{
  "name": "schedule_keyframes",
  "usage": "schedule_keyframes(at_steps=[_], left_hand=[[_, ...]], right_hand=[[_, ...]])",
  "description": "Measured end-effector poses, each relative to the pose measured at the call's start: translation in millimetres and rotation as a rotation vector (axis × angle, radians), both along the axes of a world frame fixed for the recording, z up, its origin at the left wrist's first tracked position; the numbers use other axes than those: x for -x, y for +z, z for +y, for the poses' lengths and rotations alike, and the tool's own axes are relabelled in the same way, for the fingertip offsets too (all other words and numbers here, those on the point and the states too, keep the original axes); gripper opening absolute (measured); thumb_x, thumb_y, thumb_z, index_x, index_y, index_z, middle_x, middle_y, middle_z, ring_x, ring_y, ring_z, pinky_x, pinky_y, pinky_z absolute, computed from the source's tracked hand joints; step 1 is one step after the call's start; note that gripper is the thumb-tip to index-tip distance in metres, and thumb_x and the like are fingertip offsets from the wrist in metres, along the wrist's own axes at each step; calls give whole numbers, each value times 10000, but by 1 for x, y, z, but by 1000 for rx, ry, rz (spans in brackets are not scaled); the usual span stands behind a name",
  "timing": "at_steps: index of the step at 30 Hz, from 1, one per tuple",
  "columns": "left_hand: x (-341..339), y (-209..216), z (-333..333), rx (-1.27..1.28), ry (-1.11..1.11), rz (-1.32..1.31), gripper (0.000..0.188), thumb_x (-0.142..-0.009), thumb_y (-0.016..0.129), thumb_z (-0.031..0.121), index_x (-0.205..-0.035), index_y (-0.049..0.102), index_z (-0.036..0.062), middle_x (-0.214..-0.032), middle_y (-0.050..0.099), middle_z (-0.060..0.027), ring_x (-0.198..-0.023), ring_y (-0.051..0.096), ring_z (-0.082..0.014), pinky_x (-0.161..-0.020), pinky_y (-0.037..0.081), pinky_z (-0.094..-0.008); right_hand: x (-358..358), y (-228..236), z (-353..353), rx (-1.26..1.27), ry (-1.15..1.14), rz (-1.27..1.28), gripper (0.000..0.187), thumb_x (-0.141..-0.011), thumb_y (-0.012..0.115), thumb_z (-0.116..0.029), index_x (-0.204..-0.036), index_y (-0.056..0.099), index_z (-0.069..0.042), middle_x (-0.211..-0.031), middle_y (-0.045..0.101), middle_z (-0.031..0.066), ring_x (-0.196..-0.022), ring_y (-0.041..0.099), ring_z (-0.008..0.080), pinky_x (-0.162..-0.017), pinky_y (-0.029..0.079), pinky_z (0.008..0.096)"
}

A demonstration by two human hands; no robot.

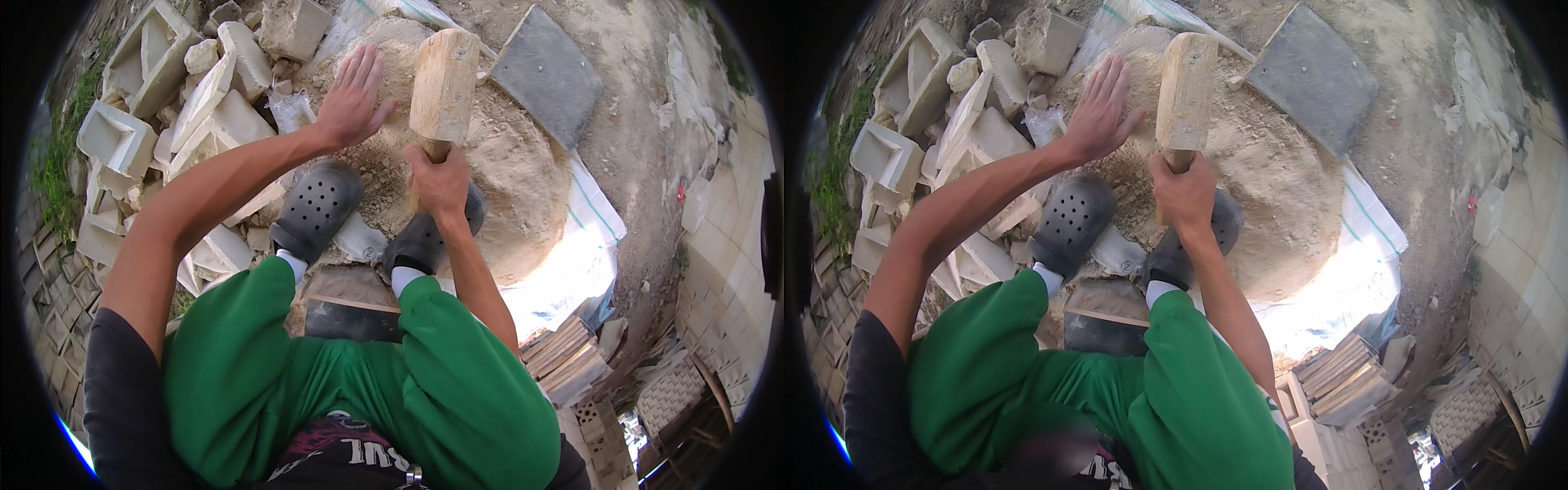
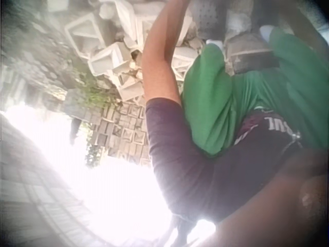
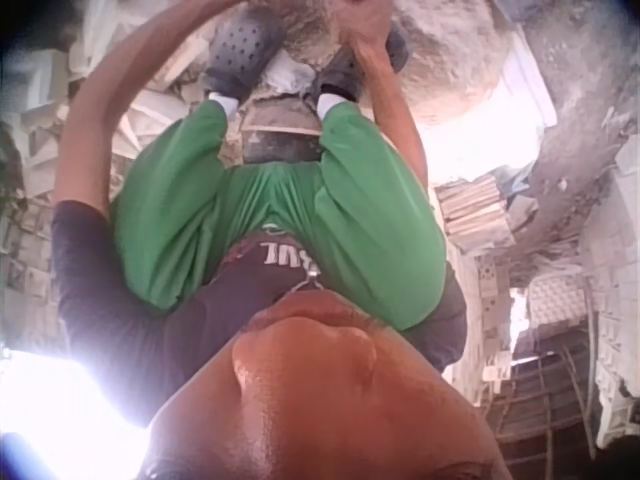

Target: The person repeatedly picks up small stone fragments and strikes them with a wooden mallet on a pile of sand to break them into smaller pieces. The person occasionally moves broken pieces aside and continues the process.

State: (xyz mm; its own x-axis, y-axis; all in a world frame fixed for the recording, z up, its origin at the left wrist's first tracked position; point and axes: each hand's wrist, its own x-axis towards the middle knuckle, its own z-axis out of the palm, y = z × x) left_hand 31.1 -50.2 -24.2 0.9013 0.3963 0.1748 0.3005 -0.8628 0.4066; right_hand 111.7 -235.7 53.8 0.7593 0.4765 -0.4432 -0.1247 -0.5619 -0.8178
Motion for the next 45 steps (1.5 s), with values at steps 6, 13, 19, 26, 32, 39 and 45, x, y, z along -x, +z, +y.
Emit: schedule_keyframes(at_steps=[6,13,19,26,32,39,45], left_hand=[[7,-1,12,88,17,-59,717,-1013,521,254,-1560,193,-75,-1638,184,-276,-1542,146,-404,-1255,131,-486],[31,-6,37,86,105,-72,675,-1014,491,238,-1556,224,-62,-1630,218,-266,-1538,169,-392,-1256,145,-472],[45,-1,35,86,57,-17,703,-1017,522,251,-1575,205,-35,-1640,207,-249,-1544,151,-385,-1254,136,-482],[68,3,13,26,50,100,761,-1001,552,288,-1556,192,-88,-1635,194,-268,-1540,155,-395,-1256,141,-480],[75,-5,25,19,34,129,789,-996,550,311,-1548,179,-112,-1635,172,-283,-1545,138,-396,-1260,132,-472],[78,-7,28,34,62,249,850,-973,597,357,-1539,185,-125,-1625,175,-305,-1539,152,-408,-1260,138,-476],[78,-5,31,31,94,356,878,-967,606,398,-1526,201,-144,-1615,184,-327,-1532,163,-422,-1255,157,-490]], right_hand=[[4,-6,-7,-202,-28,7,201,-885,691,-108,-969,627,63,-707,648,75,-538,641,165,-504,516,321],[-4,15,7,50,69,97,284,-860,727,-191,-966,653,62,-696,668,81,-537,650,152,-518,509,314],[0,-11,-2,-29,163,-156,324,-850,758,-266,-922,688,41,-695,685,91,-532,662,171,-533,522,335],[-6,34,14,198,253,-134,373,-820,764,-262,-1017,680,44,-846,721,204,-788,720,322,-709,552,394],[6,8,7,-32,388,-203,426,-793,772,-248,-1093,668,35,-929,733,239,-880,735,383,-771,566,414],[6,30,22,273,343,-116,407,-768,791,-181,-1093,669,29,-919,737,219,-892,737,382,-761,571,410],[9,10,4,-94,550,-322,422,-795,761,-268,-1089,675,22,-915,736,225,-876,732,391,-759,563,411]])
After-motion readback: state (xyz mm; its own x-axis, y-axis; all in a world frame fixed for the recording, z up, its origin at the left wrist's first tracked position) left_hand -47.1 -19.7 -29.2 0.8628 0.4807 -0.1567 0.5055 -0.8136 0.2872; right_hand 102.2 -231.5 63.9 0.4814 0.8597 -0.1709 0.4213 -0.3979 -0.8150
